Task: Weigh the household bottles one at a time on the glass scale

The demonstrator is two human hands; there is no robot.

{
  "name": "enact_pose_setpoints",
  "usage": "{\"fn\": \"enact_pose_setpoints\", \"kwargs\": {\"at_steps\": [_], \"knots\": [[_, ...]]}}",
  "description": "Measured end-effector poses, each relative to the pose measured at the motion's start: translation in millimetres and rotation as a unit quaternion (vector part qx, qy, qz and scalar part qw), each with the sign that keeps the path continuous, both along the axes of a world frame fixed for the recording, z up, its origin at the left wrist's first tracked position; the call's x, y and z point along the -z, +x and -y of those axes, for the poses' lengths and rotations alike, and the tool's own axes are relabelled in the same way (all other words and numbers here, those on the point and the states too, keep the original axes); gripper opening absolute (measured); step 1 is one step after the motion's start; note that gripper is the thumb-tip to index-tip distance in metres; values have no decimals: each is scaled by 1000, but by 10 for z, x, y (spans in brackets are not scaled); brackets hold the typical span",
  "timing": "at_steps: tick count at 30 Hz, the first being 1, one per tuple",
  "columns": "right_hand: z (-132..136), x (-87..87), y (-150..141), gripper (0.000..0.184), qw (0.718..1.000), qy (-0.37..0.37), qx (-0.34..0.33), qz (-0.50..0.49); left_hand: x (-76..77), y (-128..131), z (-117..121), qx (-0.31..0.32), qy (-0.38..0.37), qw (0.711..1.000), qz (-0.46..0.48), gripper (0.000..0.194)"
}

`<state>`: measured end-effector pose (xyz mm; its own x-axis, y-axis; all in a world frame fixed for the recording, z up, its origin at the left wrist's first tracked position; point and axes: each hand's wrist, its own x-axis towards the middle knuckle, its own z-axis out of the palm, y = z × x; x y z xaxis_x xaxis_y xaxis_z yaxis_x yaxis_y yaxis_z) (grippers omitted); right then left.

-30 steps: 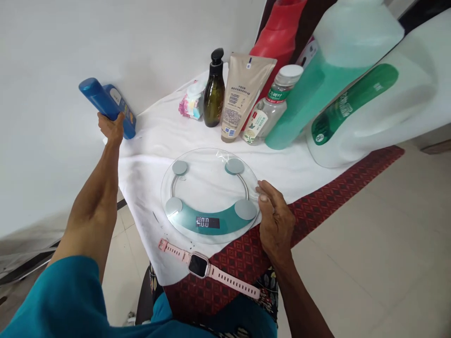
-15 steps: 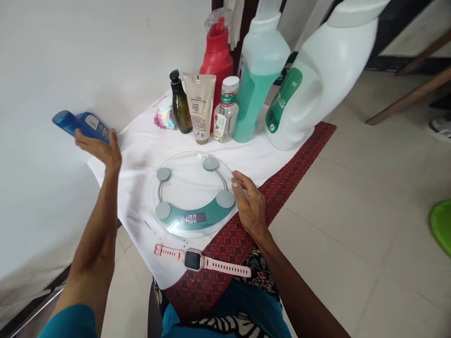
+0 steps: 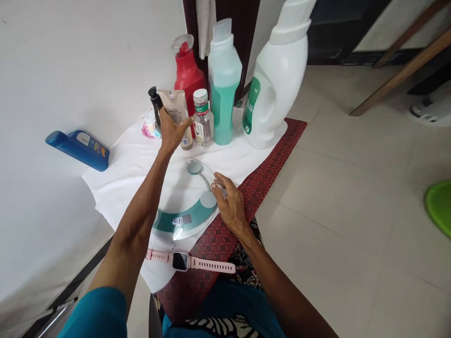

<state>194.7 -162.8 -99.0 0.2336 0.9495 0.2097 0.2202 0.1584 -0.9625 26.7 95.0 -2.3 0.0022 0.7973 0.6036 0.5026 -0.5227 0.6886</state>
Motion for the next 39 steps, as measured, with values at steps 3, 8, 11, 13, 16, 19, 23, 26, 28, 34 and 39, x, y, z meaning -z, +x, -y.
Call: {"fn": "enact_pose_setpoints", "kwargs": {"at_steps": [3, 8, 11, 13, 16, 19, 23, 26, 28, 34, 39], "knots": [[-1, 11, 1, 65, 1000, 9, -1, 0, -12, 90, 18, -74, -61, 995, 8, 67], [-5, 30, -6, 61, 1000, 21, 3, 3, -277, 14, 266, -125, -45, 991, 15, 67], [-14, 41, -11, 60, 1000, 28, 7, 2, -619, -173, 594, -97, 16, 995, 7, 74], [-16, 46, -10, 61, 1000, 29, 8, -2, -812, -304, 903, -58, 35, 997, -25, 71], [-13, 48, -4, 61, 1000, 19, 5, -7, -880, -439, 1426, -24, 24, 998, -62, 73], [-6, 49, 4, 60, 1000, 13, 3, -7, -687, -501, 1874, -14, -20, 997, -74, 77], [1, 54, 4, 58, 1000, 11, 2, -6, -373, -556, 2193, -32, -48, 996, -62, 79], [1, 60, -1, 58, 1000, 4, 1, -4, -280, -591, 2249, -37, -51, 997, -50, 82], [-1, 65, -3, 58, 1000, 3, 4, -4, -279, -598, 2248, -30, -57, 997, -42, 85], [3, 78, 1, 59, 1000, 1, 5, -3, -266, -621, 2378, -2, -91, 996, -18, 89], [14, 67, 14, 58, 1000, 6, 6, 13, -133, -876, 2690, -97, -89, 987, 88, 68]]}}
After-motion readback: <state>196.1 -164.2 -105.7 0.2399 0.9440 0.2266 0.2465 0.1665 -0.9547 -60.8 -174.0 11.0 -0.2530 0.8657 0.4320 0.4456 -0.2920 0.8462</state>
